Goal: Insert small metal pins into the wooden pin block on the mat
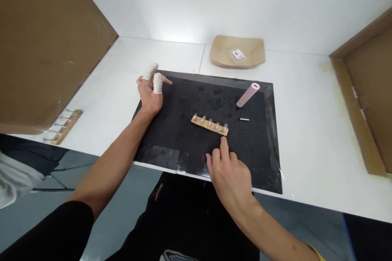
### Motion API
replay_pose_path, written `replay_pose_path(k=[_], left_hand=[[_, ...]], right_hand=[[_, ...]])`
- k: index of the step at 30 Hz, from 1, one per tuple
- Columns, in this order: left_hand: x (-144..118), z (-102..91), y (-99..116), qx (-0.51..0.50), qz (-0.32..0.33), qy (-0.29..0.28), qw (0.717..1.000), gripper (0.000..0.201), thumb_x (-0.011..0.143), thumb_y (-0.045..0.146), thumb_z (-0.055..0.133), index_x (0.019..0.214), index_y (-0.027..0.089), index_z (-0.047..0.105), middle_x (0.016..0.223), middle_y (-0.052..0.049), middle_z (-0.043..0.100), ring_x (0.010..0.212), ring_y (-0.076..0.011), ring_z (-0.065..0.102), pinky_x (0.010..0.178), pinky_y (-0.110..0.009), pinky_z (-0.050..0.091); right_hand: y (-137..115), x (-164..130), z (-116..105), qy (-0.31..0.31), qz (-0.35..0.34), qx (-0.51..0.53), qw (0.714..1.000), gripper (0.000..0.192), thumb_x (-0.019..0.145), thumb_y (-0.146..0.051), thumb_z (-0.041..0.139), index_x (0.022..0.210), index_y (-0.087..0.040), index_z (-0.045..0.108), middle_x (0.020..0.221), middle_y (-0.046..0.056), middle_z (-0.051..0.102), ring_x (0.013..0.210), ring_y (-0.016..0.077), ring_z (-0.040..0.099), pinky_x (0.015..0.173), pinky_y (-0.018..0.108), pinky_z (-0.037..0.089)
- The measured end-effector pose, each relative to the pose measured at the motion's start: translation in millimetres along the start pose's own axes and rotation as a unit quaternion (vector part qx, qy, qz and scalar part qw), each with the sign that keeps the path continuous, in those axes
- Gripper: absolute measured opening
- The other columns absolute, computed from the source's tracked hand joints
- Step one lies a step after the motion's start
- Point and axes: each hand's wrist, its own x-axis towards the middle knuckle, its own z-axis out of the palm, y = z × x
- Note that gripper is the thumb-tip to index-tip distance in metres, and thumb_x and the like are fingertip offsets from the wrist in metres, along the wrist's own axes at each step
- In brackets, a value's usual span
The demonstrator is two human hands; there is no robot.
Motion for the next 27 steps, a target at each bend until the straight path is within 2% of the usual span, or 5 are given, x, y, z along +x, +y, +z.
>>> replay_pose_path(k=[4,8,11,16,27], left_hand=[[0,-0.2,1,-0.015,-0.006,-0.001,1.000,0.051,0.103,0.068,0.043,0.122,0.027,0.066,0.084,-0.008,0.080,0.102,-0.0289,0.072,0.119,-0.058,0.030],[0,0.0,2,-0.022,-0.013,-0.008,1.000,0.051,0.103,0.068,0.042,0.123,0.028,0.066,0.085,-0.007,0.080,0.102,-0.0286,0.071,0.118,-0.059,0.032],[0,0.5,2,-0.006,-0.009,-0.005,1.000,0.048,0.104,0.066,0.042,0.122,0.029,0.066,0.083,-0.006,0.081,0.103,-0.0280,0.071,0.119,-0.059,0.031],[0,2.2,-3,-0.003,-0.003,0.003,1.000,0.047,0.104,0.067,0.043,0.117,0.029,0.068,0.087,-0.006,0.082,0.105,-0.0285,0.072,0.119,-0.059,0.032],[0,6.3,-13,-0.022,-0.017,0.013,1.000,0.043,0.105,0.056,0.052,0.133,0.026,0.062,0.084,-0.003,0.081,0.104,-0.0251,0.074,0.121,-0.052,0.037]], right_hand=[[8,-1,5,0.014,0.028,0.073,0.997,0.031,0.107,-0.031,0.049,0.080,-0.019,0.058,0.126,0.011,0.076,0.060,0.0153,0.067,0.047,0.031,0.039],[31,6,11,-0.035,0.192,0.191,0.962,0.021,0.100,-0.041,0.055,0.101,-0.020,0.059,0.113,0.009,0.076,0.056,0.0155,0.064,0.045,0.030,0.033],[48,13,18,-0.074,0.264,0.294,0.916,0.052,0.091,-0.039,0.064,0.138,-0.021,0.050,0.100,0.006,0.076,0.056,0.0164,0.064,0.051,0.030,0.042],[56,26,27,-0.074,0.261,0.383,0.883,0.088,0.090,-0.040,0.067,0.162,-0.019,0.021,0.128,0.012,0.073,0.056,0.0141,0.064,0.054,0.031,0.048],[51,33,35,-0.057,0.263,0.358,0.894,0.078,0.090,-0.034,0.069,0.158,-0.020,0.034,0.112,0.006,0.077,0.057,0.0134,0.062,0.055,0.030,0.047]])
